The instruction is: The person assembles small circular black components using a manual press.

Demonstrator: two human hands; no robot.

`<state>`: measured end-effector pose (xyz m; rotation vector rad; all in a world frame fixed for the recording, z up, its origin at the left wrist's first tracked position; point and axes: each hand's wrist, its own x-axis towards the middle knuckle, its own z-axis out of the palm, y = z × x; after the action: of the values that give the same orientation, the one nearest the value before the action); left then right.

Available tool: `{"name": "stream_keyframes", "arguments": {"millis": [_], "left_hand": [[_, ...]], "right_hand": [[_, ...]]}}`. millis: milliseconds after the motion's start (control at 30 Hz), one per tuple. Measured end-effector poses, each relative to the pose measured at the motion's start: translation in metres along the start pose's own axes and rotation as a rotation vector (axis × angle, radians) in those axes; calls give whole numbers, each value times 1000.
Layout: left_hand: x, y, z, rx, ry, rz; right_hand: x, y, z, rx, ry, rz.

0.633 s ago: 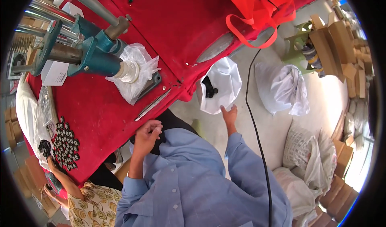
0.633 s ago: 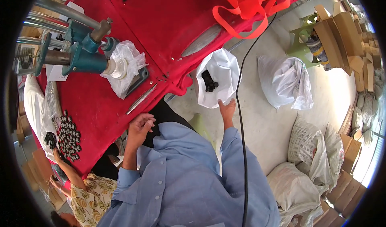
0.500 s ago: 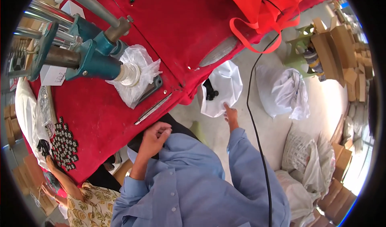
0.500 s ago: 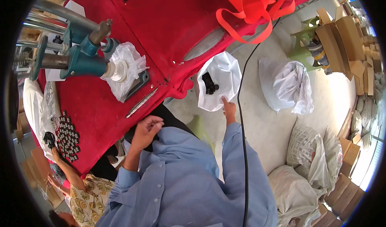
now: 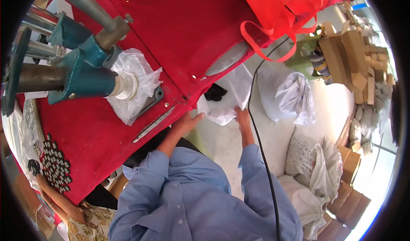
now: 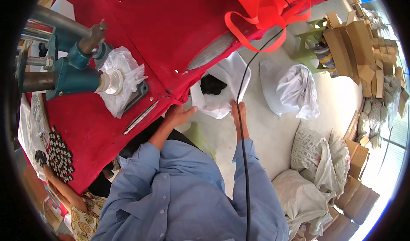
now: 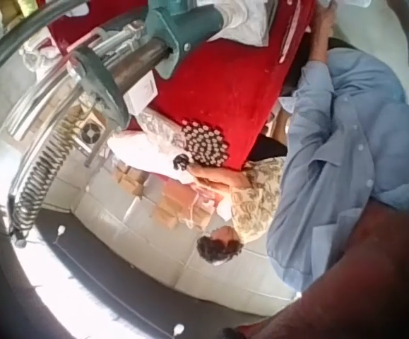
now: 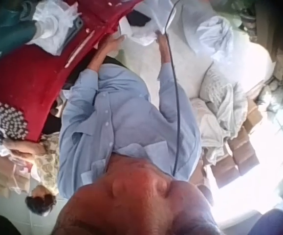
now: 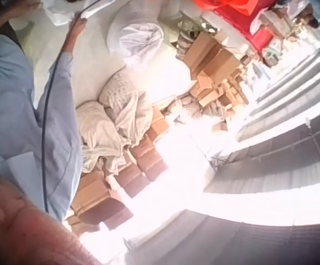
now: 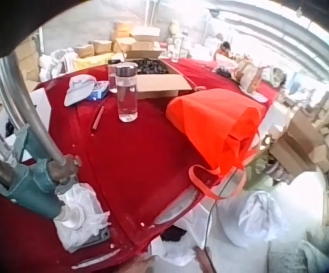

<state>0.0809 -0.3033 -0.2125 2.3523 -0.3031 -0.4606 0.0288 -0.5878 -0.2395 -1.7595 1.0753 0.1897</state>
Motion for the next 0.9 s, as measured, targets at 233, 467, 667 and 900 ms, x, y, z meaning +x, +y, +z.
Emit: {"name": "stream_keyframes", "arguments": {"millis": [233, 467, 667, 900], "left_hand": [[20, 49, -33, -961, -472, -663], [24, 31, -7, -1258, -331, -868], [57, 19, 27, -859, -290, -871], [56, -25, 67, -833, -91, -707]], "right_hand": [[-66, -159, -35, 106, 77, -351], [-80, -83, -38, -5, 120, -115], [-76, -45, -27, 51, 69, -77], [-69, -53, -19, 318, 16, -114]]}}
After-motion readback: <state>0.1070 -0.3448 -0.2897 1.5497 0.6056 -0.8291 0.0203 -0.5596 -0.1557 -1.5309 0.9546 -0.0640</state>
